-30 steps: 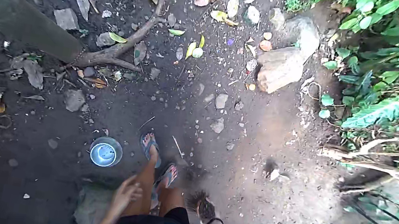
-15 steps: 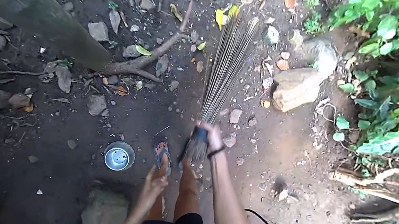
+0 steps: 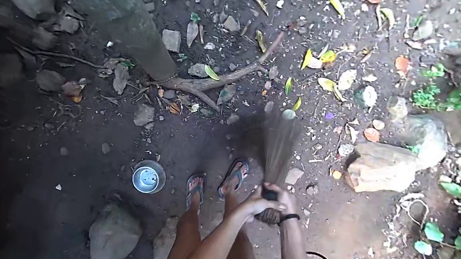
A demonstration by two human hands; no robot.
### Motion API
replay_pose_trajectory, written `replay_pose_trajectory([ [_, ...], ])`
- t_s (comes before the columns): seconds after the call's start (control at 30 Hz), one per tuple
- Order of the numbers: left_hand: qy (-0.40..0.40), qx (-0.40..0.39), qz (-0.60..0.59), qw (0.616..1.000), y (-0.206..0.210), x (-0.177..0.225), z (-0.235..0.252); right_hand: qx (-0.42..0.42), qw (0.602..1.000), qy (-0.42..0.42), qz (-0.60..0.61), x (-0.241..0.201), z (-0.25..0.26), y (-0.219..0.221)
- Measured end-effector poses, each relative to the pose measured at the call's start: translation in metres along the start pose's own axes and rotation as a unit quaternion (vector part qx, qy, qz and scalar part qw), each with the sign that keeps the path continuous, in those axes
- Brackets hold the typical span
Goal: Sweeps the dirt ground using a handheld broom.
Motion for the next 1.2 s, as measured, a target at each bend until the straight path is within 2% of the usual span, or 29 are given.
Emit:
replay_pose_trajectory([
  [0.03, 0.025, -0.019, 0.001, 1.0, 0.0, 0.014, 0.01, 0.033, 0.999, -0.035, 0.023, -0.018, 0.003, -0.003],
  [0.1, 0.084, -0.033, 0.015, 0.996, -0.01, 0.024, 0.011, 0.041, 0.996, -0.063, 0.055, -0.028, -0.002, 0.004],
  [0.17, 0.122, 0.006, 0.053, 0.991, -0.031, 0.011, -0.012, -0.016, 0.997, -0.049, 0.054, -0.01, -0.023, 0.024],
  [0.23, 0.126, 0.101, 0.047, 0.986, -0.055, -0.02, -0.062, -0.112, 0.994, 0.006, 0.006, 0.024, -0.057, 0.054],
  [0.33, 0.078, 0.321, -0.008, 0.944, -0.113, -0.075, -0.133, -0.27, 0.953, 0.113, -0.078, 0.081, -0.101, 0.136],
  [0.4, 0.044, 0.411, -0.083, 0.907, -0.163, -0.094, -0.148, -0.353, 0.911, 0.188, -0.102, 0.112, -0.112, 0.207],
  [0.47, -0.009, 0.447, -0.123, 0.886, -0.228, -0.084, -0.135, -0.38, 0.886, 0.233, -0.129, 0.122, -0.099, 0.28],
  [0.53, -0.081, 0.381, -0.098, 0.916, -0.271, -0.06, -0.105, -0.346, 0.905, 0.231, -0.093, 0.114, -0.069, 0.321],
  [0.57, -0.111, 0.325, -0.059, 0.937, -0.279, -0.046, -0.094, -0.31, 0.924, 0.216, -0.058, 0.102, -0.062, 0.322],
  [0.63, -0.146, 0.234, 0.005, 0.961, -0.263, -0.04, -0.104, -0.23, 0.953, 0.198, -0.016, 0.096, -0.076, 0.288],
  [0.7, -0.126, 0.204, 0.024, 0.97, -0.245, -0.039, -0.138, -0.188, 0.965, 0.182, -0.015, 0.097, -0.107, 0.262],
  [0.8, -0.098, 0.234, -0.02, 0.967, -0.222, -0.073, -0.203, -0.214, 0.953, 0.211, -0.042, 0.134, -0.163, 0.24],
  [0.9, -0.104, 0.314, -0.063, 0.942, -0.224, -0.094, -0.224, -0.263, 0.927, 0.257, -0.07, 0.16, -0.176, 0.252],
  [0.97, -0.122, 0.33, -0.063, 0.934, -0.234, -0.088, -0.199, -0.259, 0.924, 0.273, -0.065, 0.151, -0.156, 0.263],
  [1.03, -0.103, 0.271, -0.02, 0.957, -0.222, -0.058, -0.146, -0.219, 0.949, 0.226, -0.009, 0.113, -0.115, 0.249],
  [1.13, -0.04, 0.122, 0.066, 0.99, -0.16, 0.013, -0.062, -0.136, 0.981, 0.116, 0.08, 0.036, -0.048, 0.178],
  [1.2, -0.016, 0.059, 0.061, 0.996, -0.119, 0.041, -0.04, -0.058, 0.992, 0.079, 0.08, -0.001, -0.038, 0.131],
])
Point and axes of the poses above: each hand's wrist, its own z-axis towards the middle knuckle, its own y-axis out of the palm, x = y × z, the point moved 9 cm from there along z, towards the middle knuckle, and after that the axes turned 13 degrees about z, right-handed, at the moved point
